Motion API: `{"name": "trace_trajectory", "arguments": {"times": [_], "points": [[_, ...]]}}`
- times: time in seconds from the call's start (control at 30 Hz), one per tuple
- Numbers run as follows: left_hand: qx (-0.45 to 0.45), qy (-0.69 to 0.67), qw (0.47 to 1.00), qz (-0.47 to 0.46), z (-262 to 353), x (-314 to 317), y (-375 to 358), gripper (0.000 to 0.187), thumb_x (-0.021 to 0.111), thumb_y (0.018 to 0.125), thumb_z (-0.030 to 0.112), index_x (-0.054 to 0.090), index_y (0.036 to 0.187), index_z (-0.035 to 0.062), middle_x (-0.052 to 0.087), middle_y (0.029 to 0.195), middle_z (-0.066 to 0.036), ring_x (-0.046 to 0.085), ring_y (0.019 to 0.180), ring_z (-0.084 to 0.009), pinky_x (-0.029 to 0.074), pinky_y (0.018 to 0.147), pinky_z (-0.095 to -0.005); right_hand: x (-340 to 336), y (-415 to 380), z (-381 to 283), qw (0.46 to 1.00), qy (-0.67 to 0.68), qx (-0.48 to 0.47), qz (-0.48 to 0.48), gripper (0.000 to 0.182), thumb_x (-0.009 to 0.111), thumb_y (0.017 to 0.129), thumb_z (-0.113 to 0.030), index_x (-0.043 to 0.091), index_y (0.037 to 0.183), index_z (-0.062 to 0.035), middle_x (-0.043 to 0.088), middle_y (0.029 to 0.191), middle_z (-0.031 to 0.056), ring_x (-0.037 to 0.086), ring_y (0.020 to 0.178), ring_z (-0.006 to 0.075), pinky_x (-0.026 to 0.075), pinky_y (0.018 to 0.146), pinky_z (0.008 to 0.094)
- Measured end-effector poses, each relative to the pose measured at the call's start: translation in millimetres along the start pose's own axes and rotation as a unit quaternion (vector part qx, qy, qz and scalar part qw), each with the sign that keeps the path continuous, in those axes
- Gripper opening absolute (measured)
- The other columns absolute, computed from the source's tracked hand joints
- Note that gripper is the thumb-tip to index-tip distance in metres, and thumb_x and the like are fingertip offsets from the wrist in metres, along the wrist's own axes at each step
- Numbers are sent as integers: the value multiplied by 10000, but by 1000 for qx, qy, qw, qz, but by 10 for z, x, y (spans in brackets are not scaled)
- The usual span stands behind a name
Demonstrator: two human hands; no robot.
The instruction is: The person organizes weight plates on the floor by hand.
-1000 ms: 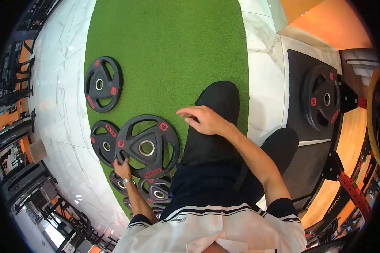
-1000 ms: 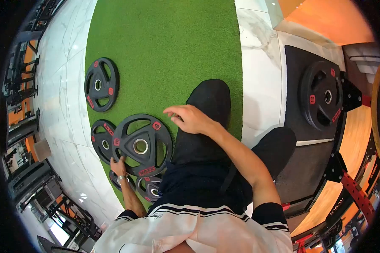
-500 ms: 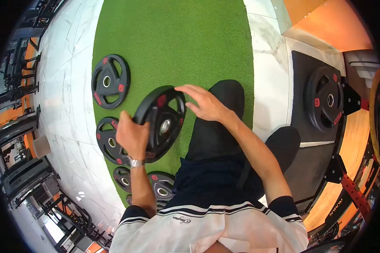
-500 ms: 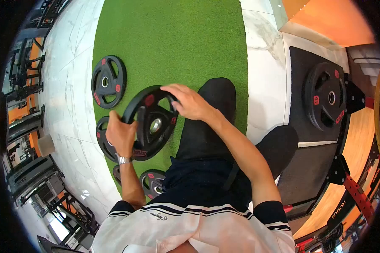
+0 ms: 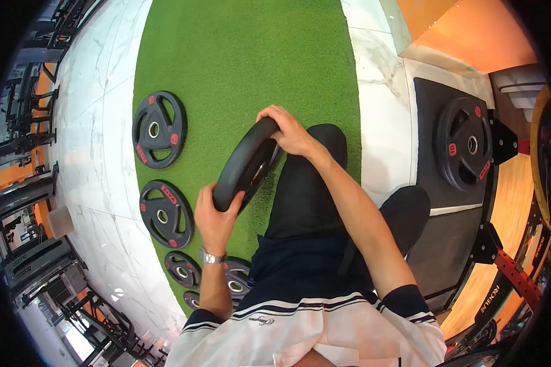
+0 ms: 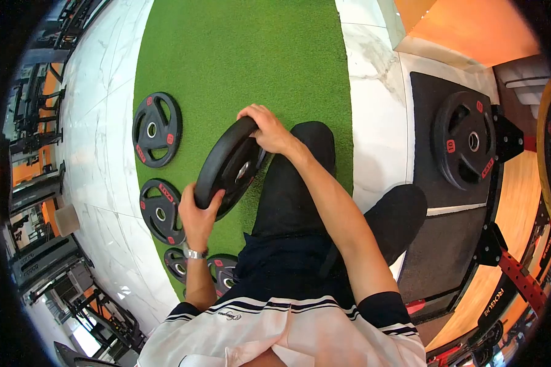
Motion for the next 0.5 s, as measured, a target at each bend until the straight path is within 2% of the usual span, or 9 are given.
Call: {"name": "trace_trajectory", "arguments": {"times": [0.07,0.1,0.17,0.27,0.37,0.43,0.47,0.5], "points": [[15,21,998,64,-47,207,0,470,876,775,301,619,1031,3,608,910,-183,610,853,-396,501,736,-478,-91,-2,-8,999,16,42,18,481,712,727,107,609,1163,-68,630,1126,119,566,1178,358,472,989,436],[36,18,996,82,70,229,101,483,875,781,336,592,963,-10,593,885,-176,605,850,-394,488,711,-481,-127,-20,-33,999,4,29,41,482,703,727,112,608,1166,-65,631,1142,127,563,1197,358,465,1009,446],[61,45,994,73,239,281,279,487,871,790,336,587,966,-18,598,885,-188,599,826,-402,480,720,-473,-213,-58,-96,996,-23,1,88,486,686,726,121,608,1171,-57,634,1173,142,557,1235,360,449,1050,465],[92,81,991,57,552,354,506,486,867,786,341,610,1007,-8,617,909,-185,610,839,-402,491,746,-474,-430,-67,-494,986,-58,-131,87,500,638,724,135,608,1187,-53,629,1216,160,546,1277,356,399,1110,513],[148,94,983,48,831,506,713,506,864,771,333,634,1092,16,642,948,-169,628,882,-390,513,780,-478,-512,-11,-675,969,-146,-193,42,496,656,687,112,632,1149,-67,647,1161,134,563,1217,359,384,1103,528],[163,116,980,17,994,574,784,564,865,757,291,629,1201,35,668,1008,-151,647,947,-365,534,829,-460,-592,-6,-602,974,-160,-154,49,450,653,651,87,646,1073,-72,653,1079,126,575,1139,364,414,1036,508],[167,88,982,18,1033,575,782,568,866,757,281,626,1210,36,673,1026,-153,650,959,-361,534,838,-456,-616,12,-554,976,-166,-135,52,428,652,633,74,653,1034,-75,655,1038,122,582,1100,367,429,1003,497],[170,61,983,20,1066,574,781,572,867,757,270,623,1219,36,678,1043,-156,654,971,-357,535,847,-453,-702,24,-463,971,-166,-150,84,370,641,609,59,642,957,-68,641,953,117,576,988,384,458,886,460]]}}
Point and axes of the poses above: each hand's wrist, its own y-axis towards the middle knuckle, its own x-axis out of the palm, z = x × y, the point moved 2 cm from there along y, towards the middle knuckle
